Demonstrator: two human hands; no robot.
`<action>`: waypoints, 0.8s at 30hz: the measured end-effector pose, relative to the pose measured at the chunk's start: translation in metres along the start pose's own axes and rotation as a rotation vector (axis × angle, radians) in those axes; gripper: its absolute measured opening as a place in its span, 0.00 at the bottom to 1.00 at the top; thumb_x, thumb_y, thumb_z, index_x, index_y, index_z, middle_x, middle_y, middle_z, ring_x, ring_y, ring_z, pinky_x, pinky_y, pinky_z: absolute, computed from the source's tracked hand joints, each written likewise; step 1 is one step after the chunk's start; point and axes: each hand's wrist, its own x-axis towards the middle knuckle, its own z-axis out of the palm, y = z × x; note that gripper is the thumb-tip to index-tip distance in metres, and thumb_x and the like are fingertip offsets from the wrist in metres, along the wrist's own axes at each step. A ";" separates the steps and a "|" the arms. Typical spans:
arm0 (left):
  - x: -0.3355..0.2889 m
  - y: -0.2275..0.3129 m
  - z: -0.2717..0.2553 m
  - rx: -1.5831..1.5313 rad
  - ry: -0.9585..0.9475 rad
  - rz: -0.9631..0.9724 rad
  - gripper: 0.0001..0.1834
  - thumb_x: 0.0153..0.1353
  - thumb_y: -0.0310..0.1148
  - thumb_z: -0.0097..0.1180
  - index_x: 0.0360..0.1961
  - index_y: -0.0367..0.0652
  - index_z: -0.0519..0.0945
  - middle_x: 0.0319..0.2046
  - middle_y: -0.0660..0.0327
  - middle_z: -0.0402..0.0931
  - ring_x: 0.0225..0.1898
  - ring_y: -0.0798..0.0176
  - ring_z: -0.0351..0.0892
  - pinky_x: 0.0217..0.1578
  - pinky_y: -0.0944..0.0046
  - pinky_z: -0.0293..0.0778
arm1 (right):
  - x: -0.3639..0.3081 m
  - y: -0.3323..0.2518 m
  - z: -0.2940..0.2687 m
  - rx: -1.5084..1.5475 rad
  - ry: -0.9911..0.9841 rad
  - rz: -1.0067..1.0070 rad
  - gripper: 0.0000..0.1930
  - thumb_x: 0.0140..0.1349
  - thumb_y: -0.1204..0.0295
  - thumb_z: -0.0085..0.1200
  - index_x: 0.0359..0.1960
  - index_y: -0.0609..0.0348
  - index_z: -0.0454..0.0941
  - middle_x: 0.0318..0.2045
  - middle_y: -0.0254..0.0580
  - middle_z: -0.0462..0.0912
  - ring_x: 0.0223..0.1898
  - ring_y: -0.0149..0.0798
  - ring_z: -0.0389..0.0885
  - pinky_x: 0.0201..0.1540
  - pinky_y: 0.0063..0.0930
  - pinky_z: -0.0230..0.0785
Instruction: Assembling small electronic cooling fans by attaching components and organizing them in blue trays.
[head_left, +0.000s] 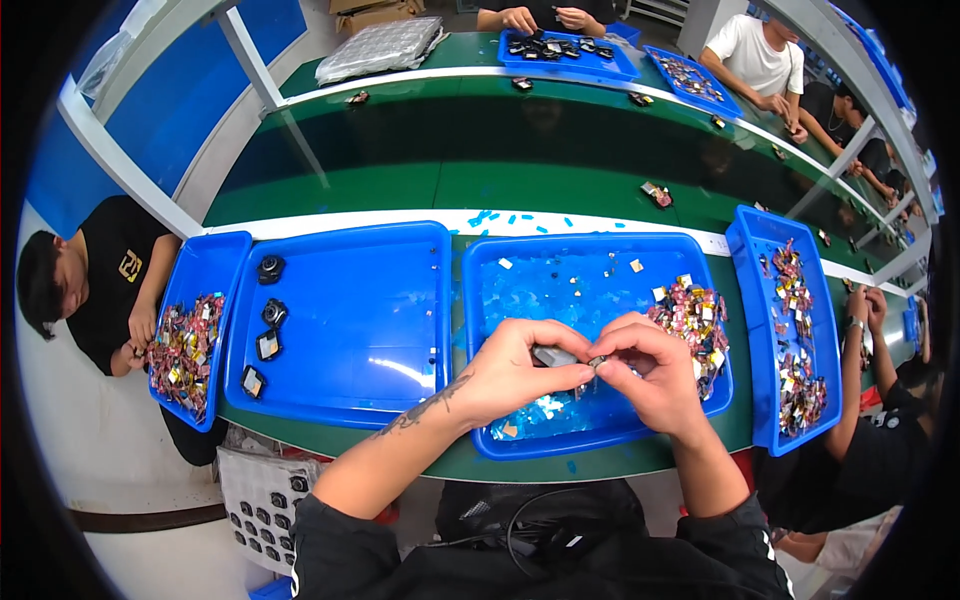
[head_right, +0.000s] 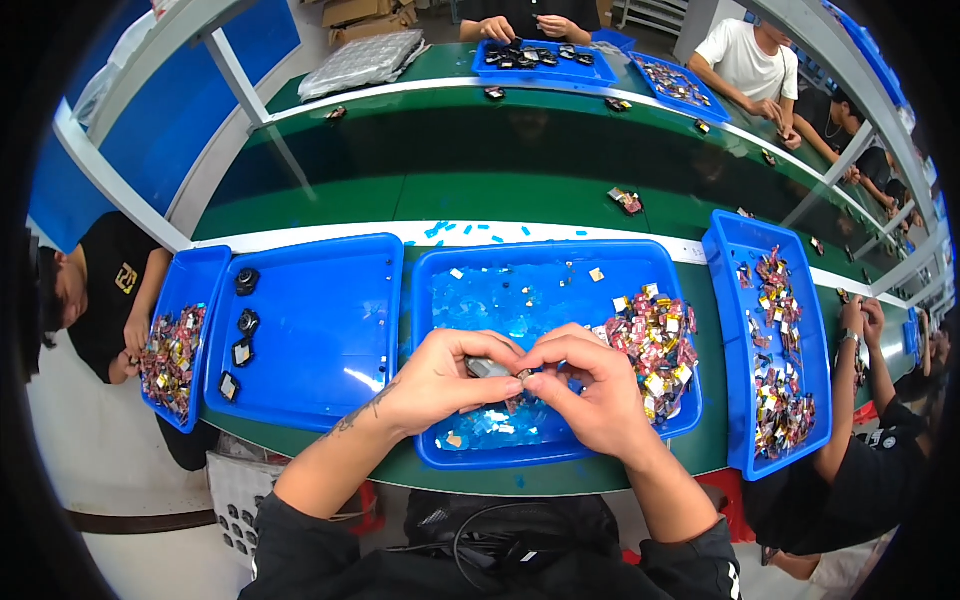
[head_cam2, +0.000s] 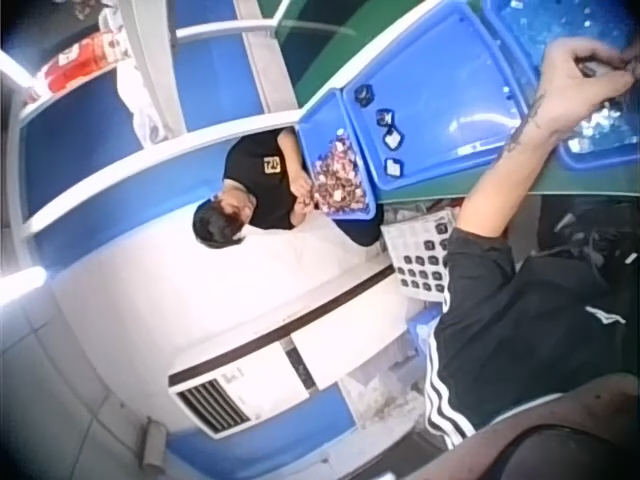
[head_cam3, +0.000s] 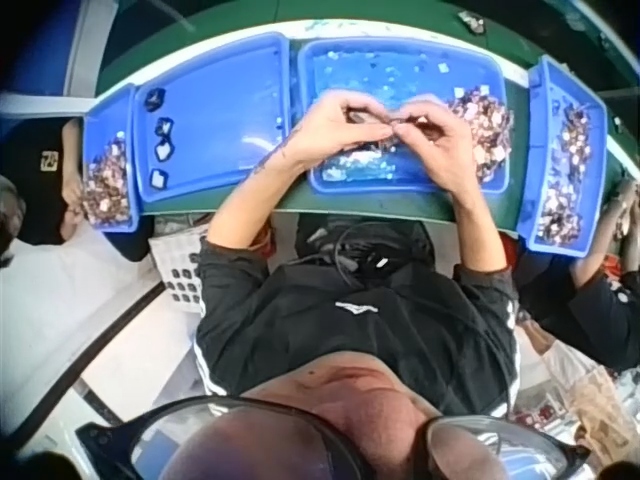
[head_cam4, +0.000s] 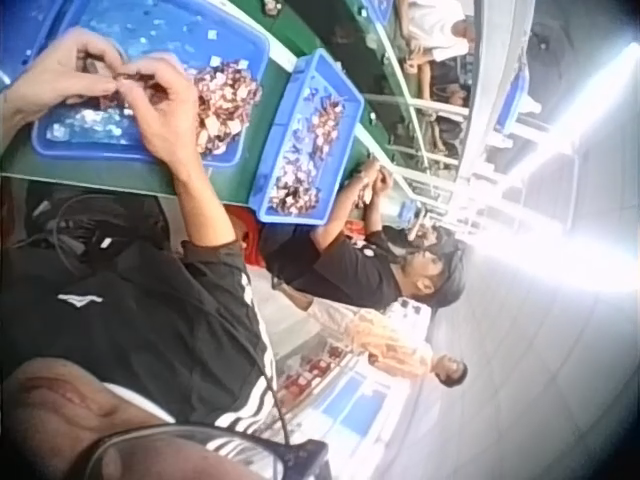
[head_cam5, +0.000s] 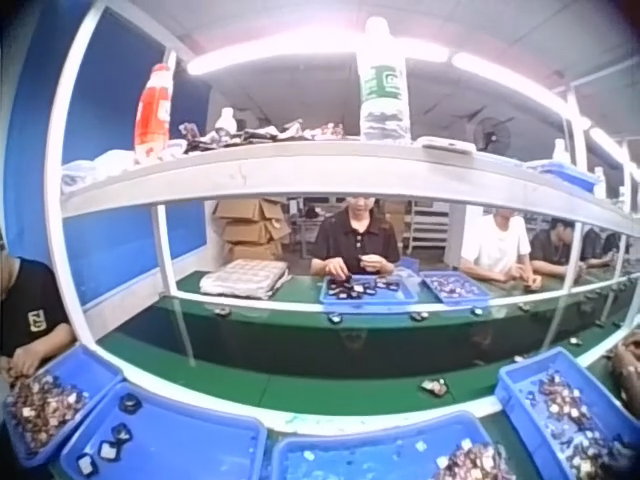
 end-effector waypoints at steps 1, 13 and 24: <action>0.000 0.002 0.002 0.002 -0.004 0.003 0.12 0.59 0.25 0.62 0.44 0.35 0.79 0.44 0.58 0.78 0.35 0.68 0.80 0.37 0.69 0.76 | -0.001 0.001 0.001 0.182 0.055 0.046 0.11 0.57 0.85 0.57 0.41 0.62 0.80 0.38 0.40 0.80 0.42 0.32 0.78 0.43 0.23 0.74; -0.004 0.003 0.009 0.663 0.326 0.424 0.15 0.63 0.18 0.51 0.52 0.36 0.71 0.48 0.57 0.70 0.46 0.69 0.76 0.36 0.73 0.77 | 0.002 -0.009 0.008 -0.236 0.078 -0.036 0.06 0.55 0.81 0.62 0.34 0.65 0.80 0.39 0.45 0.80 0.40 0.37 0.82 0.41 0.25 0.76; -0.001 -0.006 0.010 -0.346 0.187 0.166 0.25 0.63 0.20 0.55 0.62 0.29 0.68 0.49 0.51 0.79 0.48 0.64 0.80 0.47 0.68 0.79 | 0.000 -0.012 0.014 0.192 0.275 0.073 0.07 0.59 0.83 0.58 0.39 0.67 0.78 0.42 0.42 0.77 0.43 0.31 0.79 0.43 0.22 0.76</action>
